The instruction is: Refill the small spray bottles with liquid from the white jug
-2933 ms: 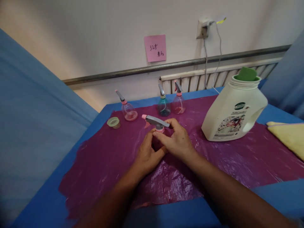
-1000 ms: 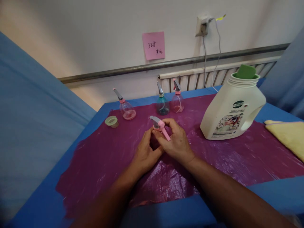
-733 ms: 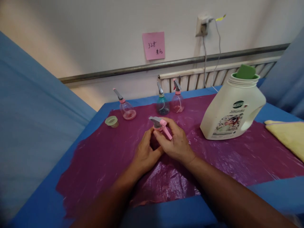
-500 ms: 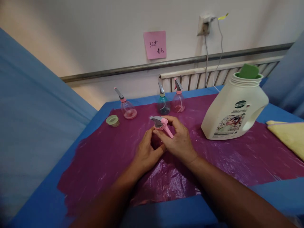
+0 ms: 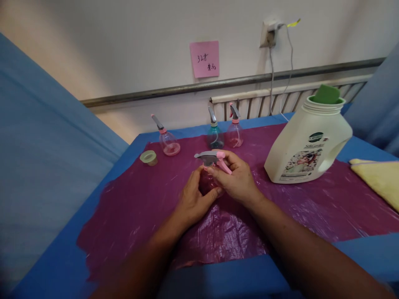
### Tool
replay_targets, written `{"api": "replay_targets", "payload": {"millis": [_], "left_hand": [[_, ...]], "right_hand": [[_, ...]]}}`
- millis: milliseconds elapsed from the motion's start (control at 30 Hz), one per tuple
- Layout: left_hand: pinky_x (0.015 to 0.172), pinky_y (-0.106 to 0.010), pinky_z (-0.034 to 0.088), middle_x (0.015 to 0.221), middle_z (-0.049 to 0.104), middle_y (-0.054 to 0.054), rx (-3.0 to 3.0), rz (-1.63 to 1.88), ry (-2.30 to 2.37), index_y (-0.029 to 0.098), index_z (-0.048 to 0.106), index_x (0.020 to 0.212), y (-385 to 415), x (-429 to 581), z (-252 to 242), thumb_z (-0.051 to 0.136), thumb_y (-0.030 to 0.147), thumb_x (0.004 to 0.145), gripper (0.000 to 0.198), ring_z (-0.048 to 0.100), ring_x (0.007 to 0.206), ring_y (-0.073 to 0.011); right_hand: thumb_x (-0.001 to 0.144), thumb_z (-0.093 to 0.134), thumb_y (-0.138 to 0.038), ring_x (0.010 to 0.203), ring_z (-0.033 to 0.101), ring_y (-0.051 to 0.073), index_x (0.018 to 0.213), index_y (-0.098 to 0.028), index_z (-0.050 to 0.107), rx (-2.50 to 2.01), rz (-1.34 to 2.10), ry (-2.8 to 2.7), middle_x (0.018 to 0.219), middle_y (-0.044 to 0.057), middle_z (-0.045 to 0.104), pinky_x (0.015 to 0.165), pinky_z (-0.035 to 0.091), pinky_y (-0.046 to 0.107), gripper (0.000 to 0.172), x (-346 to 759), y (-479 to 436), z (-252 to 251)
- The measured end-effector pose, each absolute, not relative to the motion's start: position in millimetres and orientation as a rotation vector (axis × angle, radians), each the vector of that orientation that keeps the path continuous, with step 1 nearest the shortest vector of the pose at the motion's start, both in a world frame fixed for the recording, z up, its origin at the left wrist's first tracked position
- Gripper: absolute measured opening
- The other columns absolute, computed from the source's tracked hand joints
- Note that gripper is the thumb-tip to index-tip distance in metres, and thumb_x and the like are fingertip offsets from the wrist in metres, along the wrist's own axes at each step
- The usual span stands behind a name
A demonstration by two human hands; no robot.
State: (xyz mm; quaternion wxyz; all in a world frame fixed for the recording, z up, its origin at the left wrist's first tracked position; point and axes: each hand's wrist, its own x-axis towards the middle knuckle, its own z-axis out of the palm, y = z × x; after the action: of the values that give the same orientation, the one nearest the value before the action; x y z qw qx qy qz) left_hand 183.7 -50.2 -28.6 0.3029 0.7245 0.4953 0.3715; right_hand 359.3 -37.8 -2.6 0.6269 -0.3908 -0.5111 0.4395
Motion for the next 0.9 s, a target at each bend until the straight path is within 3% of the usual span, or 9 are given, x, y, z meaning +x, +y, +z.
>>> {"api": "replay_targets", "payload": {"millis": [100,267,433,600,733,900], "left_hand": [[0.124,-0.061,0.051,0.152,0.068,-0.011,1.936,1.002,1.307,0.030,0.052,0.159,-50,184,-30,0.091,0.039,0.092,0.078,0.065,0.144,-0.0366],[0.125,-0.059,0.051,0.154,0.068,-0.010,1.965,1.025,1.263,0.031,0.053,0.159,-49,183,-28,0.091,0.037,0.091,0.077,0.065,0.145,-0.0353],[0.124,-0.058,0.052,0.153,0.068,-0.010,1.952,1.033,1.253,0.030,0.054,0.158,-49,183,-28,0.090,0.038,0.093,0.075,0.065,0.145,-0.0350],[0.126,-0.059,0.050,0.160,0.065,-0.012,1.933,1.030,1.273,0.029,0.052,0.162,-49,184,-28,0.091,0.037,0.092,0.080,0.062,0.149,-0.0357],[0.124,-0.060,0.051,0.158,0.066,-0.011,1.918,1.014,1.262,0.031,0.052,0.162,-49,186,-24,0.090,0.032,0.091,0.080,0.064,0.146,-0.0356],[0.121,-0.059,0.053,0.149,0.070,-0.011,1.905,0.998,1.283,0.029,0.055,0.159,-51,185,-21,0.091,0.033,0.091,0.077,0.066,0.142,-0.0358]], "right_hand": [[0.087,0.091,-0.052,0.112,0.081,0.028,0.116,-0.028,0.077,-0.874,1.075,-1.210,0.119,0.005,0.086,0.106,0.064,0.049,0.040,363,-36,-4],[0.079,0.097,-0.053,0.117,0.079,0.029,0.124,-0.029,0.070,-0.898,1.049,-1.179,0.124,0.006,0.084,0.111,0.062,0.051,0.058,356,-34,-13],[0.079,0.094,-0.055,0.113,0.080,0.028,0.117,-0.031,0.064,-0.886,1.083,-1.170,0.117,0.005,0.084,0.106,0.065,0.049,0.054,347,-32,-13],[0.076,0.098,-0.055,0.106,0.080,0.026,0.114,-0.028,0.069,-0.822,1.225,-1.087,0.114,0.006,0.084,0.103,0.066,0.048,0.055,351,-31,-13],[0.086,0.090,-0.062,0.096,0.080,0.024,0.116,-0.026,0.075,-0.856,1.240,-1.110,0.110,0.006,0.085,0.095,0.067,0.044,0.049,354,-34,-15],[0.092,0.084,-0.061,0.109,0.080,0.026,0.128,-0.028,0.075,-0.837,1.173,-1.157,0.121,0.008,0.085,0.103,0.064,0.046,0.050,353,-36,-18]]}}
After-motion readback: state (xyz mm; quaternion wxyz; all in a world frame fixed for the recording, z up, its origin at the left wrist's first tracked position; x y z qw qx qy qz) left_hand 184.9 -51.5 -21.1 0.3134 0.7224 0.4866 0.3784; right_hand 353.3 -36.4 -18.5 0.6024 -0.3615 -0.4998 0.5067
